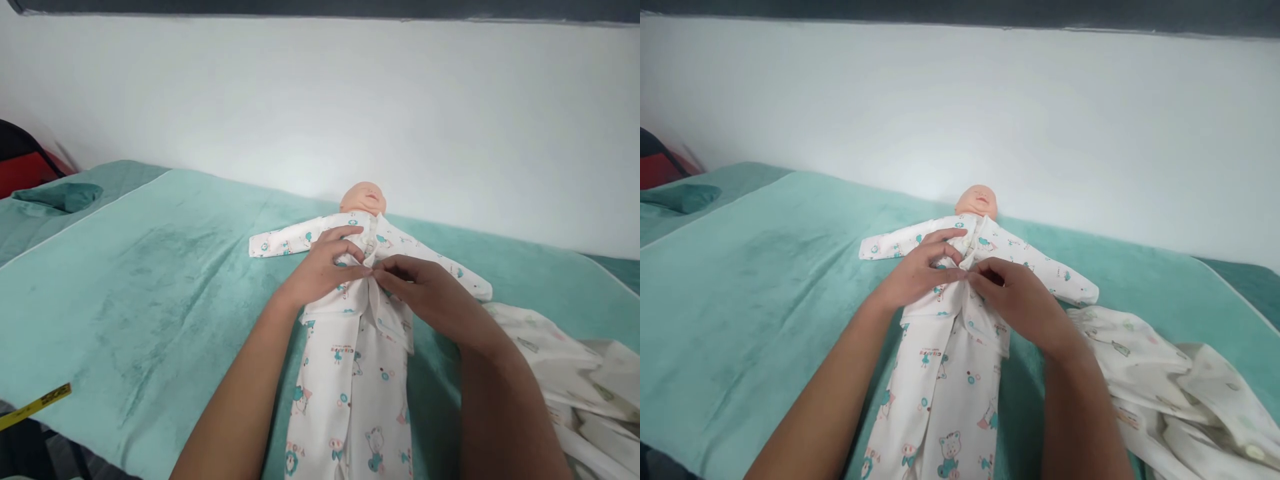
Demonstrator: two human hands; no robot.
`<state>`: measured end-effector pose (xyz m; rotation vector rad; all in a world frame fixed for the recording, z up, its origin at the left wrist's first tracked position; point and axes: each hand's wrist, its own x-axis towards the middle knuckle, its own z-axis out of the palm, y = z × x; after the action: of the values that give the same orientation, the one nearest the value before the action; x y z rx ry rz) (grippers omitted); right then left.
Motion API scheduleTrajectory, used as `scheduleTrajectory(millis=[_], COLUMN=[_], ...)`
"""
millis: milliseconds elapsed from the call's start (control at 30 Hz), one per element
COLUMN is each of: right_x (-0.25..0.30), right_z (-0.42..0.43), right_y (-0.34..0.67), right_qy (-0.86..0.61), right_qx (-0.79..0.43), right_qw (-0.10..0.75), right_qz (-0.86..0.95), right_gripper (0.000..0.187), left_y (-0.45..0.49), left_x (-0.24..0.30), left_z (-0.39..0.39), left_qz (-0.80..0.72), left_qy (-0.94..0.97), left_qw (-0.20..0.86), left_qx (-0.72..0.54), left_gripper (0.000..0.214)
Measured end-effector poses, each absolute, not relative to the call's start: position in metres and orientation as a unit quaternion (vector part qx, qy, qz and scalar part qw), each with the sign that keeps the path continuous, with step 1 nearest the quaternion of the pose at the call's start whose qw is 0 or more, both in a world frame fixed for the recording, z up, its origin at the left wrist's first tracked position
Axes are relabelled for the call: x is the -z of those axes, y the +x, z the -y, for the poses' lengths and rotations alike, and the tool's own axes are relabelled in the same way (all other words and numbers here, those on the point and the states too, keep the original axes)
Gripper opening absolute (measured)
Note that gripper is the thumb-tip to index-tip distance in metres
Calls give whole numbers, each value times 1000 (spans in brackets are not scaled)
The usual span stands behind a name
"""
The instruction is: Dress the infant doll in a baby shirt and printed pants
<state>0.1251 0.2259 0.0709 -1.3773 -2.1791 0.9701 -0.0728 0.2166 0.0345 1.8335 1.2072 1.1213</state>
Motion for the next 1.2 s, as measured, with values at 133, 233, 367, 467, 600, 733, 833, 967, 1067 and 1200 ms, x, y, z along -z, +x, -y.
scheduleTrajectory(millis=[133,233,367,467,600,733,833,967,1067,1200], right_x=[-70,-66,-60,-57,-54,-50,-48,-48,-49,-49], right_z=[-225,-226,-230,-234,-236,-237,-239,-239,-238,-238], right_y=[121,117,120,124,127,126,125,124,122,122], right_qy=[-490,-503,-482,-453,-436,-433,-438,-459,-479,-480], right_qx=[-348,-341,-387,-442,-468,-477,-474,-453,-429,-423], right_qw=[195,212,241,268,286,313,321,320,321,310], right_qz=[776,765,748,727,714,698,693,694,695,703], right_gripper=[28,24,17,14,14,12,17,18,16,15], left_y=[-72,-73,-76,-74,-72,-74,-74,-74,-74,-74], left_x=[-34,-35,-40,-43,-41,-37,-37,-37,-36,-35], left_z=[-217,-216,-214,-213,-213,-216,-217,-217,-218,-218], left_qz=[-473,-470,-466,-481,-487,-464,-459,-458,-450,-449], left_qy=[692,697,713,719,718,711,697,698,710,713], left_qw=[332,335,343,331,319,331,344,338,323,313], left_qx=[-433,-426,-396,-377,-381,-412,-429,-434,-435,-438], left_gripper=[9,10,7,10,9,7,6,8,9,9])
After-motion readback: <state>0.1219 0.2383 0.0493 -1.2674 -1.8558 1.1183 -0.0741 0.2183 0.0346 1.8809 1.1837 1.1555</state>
